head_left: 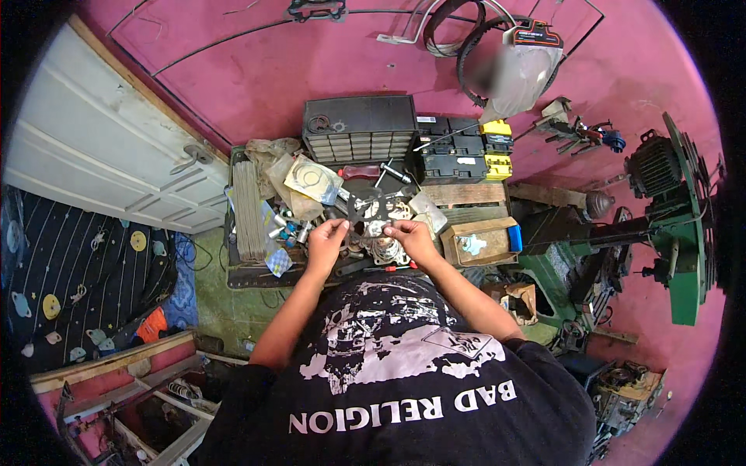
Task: The person picks up various metal gaskets from a cluttered workbench and hangs them one by one on a wire rack mounted on the pink wall. The person handles the gaskets by hand, inspecting them briefly before placing them on the rack. The task involves sorting and organizing the parts in a specific order.
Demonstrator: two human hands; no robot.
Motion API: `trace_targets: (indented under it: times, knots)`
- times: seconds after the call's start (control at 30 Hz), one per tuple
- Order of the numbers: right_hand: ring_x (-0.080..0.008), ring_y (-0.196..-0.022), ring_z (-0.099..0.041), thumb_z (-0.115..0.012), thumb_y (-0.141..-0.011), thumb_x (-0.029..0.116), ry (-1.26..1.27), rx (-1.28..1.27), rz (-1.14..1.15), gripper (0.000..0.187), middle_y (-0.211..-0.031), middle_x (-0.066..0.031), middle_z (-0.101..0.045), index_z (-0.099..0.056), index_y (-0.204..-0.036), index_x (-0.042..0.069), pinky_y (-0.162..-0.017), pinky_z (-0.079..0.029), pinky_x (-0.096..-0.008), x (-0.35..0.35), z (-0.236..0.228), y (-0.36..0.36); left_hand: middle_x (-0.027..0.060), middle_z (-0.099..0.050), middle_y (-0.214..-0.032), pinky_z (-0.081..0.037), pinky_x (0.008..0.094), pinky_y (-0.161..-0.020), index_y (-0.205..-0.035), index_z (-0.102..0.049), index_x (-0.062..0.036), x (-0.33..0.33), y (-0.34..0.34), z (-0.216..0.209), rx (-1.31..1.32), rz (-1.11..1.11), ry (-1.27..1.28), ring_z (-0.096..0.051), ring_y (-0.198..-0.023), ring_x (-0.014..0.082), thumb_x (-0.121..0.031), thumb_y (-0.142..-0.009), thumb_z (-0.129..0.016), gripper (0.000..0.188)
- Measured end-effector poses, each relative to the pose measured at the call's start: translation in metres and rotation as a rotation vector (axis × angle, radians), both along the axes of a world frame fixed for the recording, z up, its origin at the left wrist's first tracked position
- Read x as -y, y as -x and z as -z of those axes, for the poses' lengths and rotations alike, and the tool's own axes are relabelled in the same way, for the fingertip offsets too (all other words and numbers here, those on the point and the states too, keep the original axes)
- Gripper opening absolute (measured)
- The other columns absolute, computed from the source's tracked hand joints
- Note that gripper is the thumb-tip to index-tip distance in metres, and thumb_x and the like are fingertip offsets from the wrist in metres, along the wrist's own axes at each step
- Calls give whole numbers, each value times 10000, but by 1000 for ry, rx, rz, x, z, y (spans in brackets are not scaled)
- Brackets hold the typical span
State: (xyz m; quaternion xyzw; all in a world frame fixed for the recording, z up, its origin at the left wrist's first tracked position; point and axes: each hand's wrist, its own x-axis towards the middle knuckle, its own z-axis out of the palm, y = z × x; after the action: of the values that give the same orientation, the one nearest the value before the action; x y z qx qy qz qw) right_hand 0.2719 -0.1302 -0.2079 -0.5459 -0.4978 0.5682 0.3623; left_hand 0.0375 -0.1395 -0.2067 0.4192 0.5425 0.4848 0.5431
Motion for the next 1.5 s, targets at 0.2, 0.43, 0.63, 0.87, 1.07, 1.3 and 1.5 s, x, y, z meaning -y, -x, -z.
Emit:
trace_targets:
  times: [0.2, 0.43, 0.63, 0.87, 1.07, 1.3, 1.5]
  knots:
    - [-34, -634, -405, -734, -909, 126, -87, -53, 95, 143, -665, 84, -525, -722, -832, 6, -573, -337, -235, -26, -43, 12, -13, -686, -931, -478, 227, -758, -1126, -687, 41, -15, 3, -24, 57, 60, -71, -590, -826, 61, -164, -960, -684, 264]
    - [-56, -687, -543, -716, -911, 174, -462, 143, 111, 175, -738, -2, -682, -750, -946, 6, -652, -461, -265, -85, -146, 35, 1, -696, -898, -469, 243, -747, -954, -698, -16, -89, 21, -129, -16, 99, -289, -594, -803, 73, -127, -929, -703, 114]
    - [-57, -785, -556, -687, -936, 168, -625, -102, 57, 177, -829, 19, -682, -736, -976, 3, -725, -457, -258, -157, -242, 52, 19, -703, -981, -458, 266, -895, -992, -695, -19, -160, 26, -231, 246, 143, -493, -613, -934, 100, -87, -942, -669, 89]
    - [-59, -735, -505, -714, -929, 202, -759, -67, 173, 191, -750, 32, -627, -751, -994, 26, -686, -420, -246, -212, -350, 68, 3, -697, -930, -462, 243, -812, -1030, -716, -18, -221, 23, -338, 137, -4, -681, -597, -869, 90, -84, -931, -683, 123]
    - [-120, -675, -597, -741, -889, 212, -688, -37, 202, 217, -757, -39, -702, -754, -927, -1, -641, -484, -314, -289, -339, 79, -24, -665, -852, -412, 225, -708, -1008, -732, -33, -271, 30, -337, 33, -96, -553, -521, -761, 68, -131, -909, -720, 140]
    - [-160, -644, -630, -786, -837, 221, -564, 108, 192, 203, -715, -84, -705, -768, -847, 19, -653, -502, -349, -314, -302, 105, -54, -639, -841, -363, 194, -647, -1008, -731, -57, -301, 59, -283, -85, -148, -479, -476, -717, 39, -166, -922, -714, 140]
    - [-147, -770, -681, -756, -867, 168, -552, -6, 267, 210, -858, -93, -752, -746, -963, -19, -743, -525, -308, -310, -265, 101, -16, -711, -940, -361, 190, -609, -1037, -734, -62, -285, 55, -263, -21, -134, -407, -493, -733, 24, -187, -939, -689, 165]
